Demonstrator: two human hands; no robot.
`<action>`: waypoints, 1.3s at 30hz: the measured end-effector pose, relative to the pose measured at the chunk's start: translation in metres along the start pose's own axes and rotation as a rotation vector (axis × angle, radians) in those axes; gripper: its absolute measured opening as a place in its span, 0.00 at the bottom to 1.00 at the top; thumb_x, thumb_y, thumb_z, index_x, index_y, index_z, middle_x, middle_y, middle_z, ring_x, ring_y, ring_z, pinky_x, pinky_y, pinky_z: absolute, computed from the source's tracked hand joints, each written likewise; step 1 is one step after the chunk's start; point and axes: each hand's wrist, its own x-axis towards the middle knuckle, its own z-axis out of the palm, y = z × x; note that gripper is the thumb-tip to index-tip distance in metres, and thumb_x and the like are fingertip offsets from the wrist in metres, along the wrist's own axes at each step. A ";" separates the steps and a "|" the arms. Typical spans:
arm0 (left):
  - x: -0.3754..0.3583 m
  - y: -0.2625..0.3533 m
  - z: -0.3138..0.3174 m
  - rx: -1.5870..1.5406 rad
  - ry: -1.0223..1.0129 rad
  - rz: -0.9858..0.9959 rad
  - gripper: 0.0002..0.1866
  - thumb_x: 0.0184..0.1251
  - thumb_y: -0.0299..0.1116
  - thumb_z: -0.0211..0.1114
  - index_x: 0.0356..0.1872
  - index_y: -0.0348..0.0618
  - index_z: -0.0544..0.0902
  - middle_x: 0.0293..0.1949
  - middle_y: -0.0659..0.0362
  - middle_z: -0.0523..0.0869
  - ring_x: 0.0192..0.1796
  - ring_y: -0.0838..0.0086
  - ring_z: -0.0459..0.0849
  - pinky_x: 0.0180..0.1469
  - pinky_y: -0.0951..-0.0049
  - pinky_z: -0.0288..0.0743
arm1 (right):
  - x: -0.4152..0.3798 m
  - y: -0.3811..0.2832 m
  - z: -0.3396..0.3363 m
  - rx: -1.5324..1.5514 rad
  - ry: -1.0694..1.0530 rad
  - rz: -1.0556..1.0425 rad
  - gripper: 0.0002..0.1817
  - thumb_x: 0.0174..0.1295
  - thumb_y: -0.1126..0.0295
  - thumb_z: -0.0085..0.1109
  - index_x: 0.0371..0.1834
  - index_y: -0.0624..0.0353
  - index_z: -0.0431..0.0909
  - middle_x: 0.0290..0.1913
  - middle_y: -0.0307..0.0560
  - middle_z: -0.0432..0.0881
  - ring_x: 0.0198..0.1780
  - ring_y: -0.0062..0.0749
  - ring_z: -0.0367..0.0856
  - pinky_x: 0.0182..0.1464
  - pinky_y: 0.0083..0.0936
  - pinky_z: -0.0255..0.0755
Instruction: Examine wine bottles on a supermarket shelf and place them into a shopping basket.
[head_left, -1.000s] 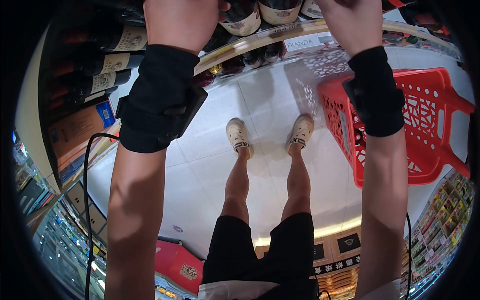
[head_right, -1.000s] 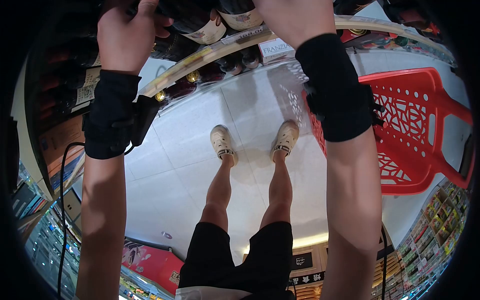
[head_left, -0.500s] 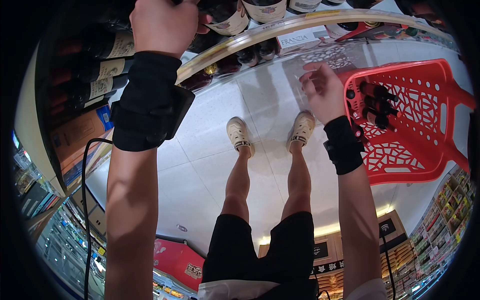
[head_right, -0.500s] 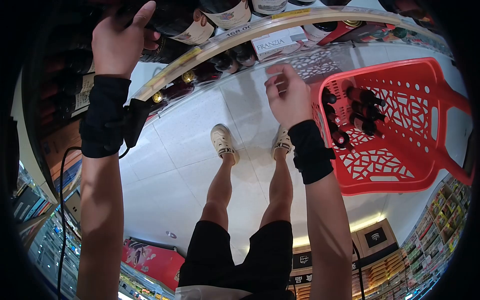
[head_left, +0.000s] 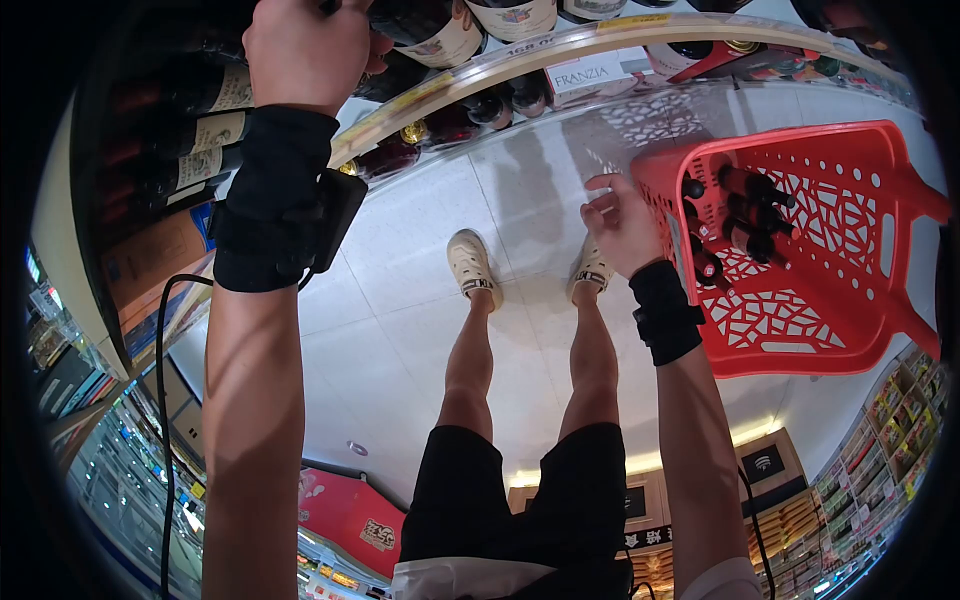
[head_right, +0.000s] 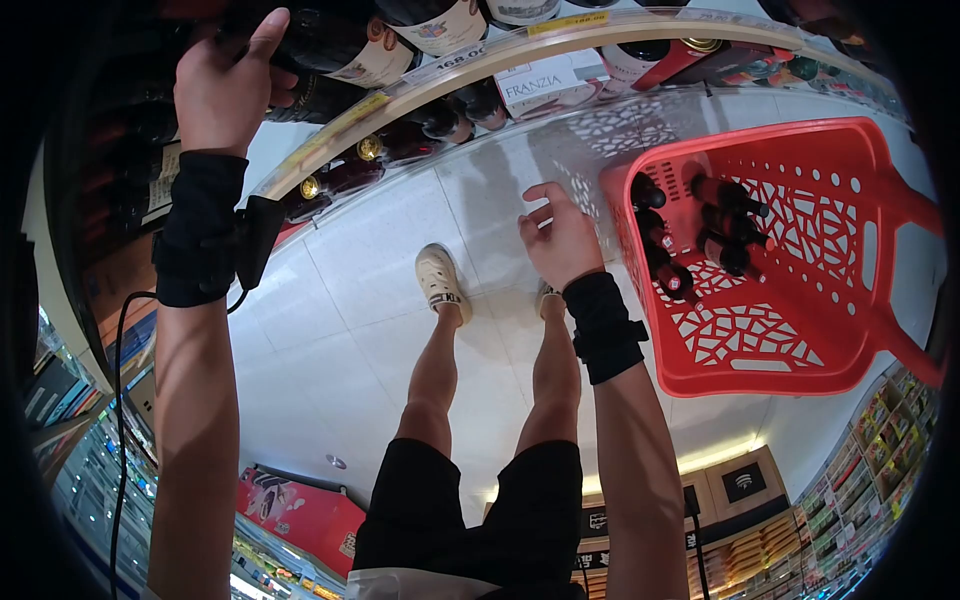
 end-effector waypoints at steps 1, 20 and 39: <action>0.001 -0.002 0.001 0.009 0.001 -0.022 0.19 0.70 0.27 0.66 0.55 0.29 0.72 0.25 0.53 0.83 0.15 0.73 0.80 0.15 0.73 0.73 | 0.001 0.000 -0.003 -0.008 -0.018 0.006 0.15 0.62 0.73 0.60 0.52 0.58 0.75 0.33 0.48 0.86 0.31 0.34 0.87 0.37 0.30 0.79; -0.011 -0.020 0.011 0.028 0.142 0.137 0.25 0.69 0.34 0.68 0.60 0.29 0.72 0.26 0.51 0.85 0.15 0.73 0.80 0.14 0.71 0.73 | -0.006 0.023 -0.002 -0.195 -0.125 -0.082 0.13 0.61 0.72 0.61 0.49 0.57 0.76 0.33 0.48 0.87 0.32 0.38 0.88 0.39 0.33 0.79; -0.011 -0.040 0.008 0.086 0.177 0.224 0.29 0.69 0.36 0.67 0.62 0.23 0.72 0.28 0.38 0.86 0.22 0.61 0.87 0.29 0.65 0.82 | 0.004 0.025 0.011 -0.180 -0.011 -0.252 0.12 0.63 0.70 0.62 0.49 0.59 0.76 0.34 0.49 0.86 0.30 0.35 0.86 0.36 0.32 0.79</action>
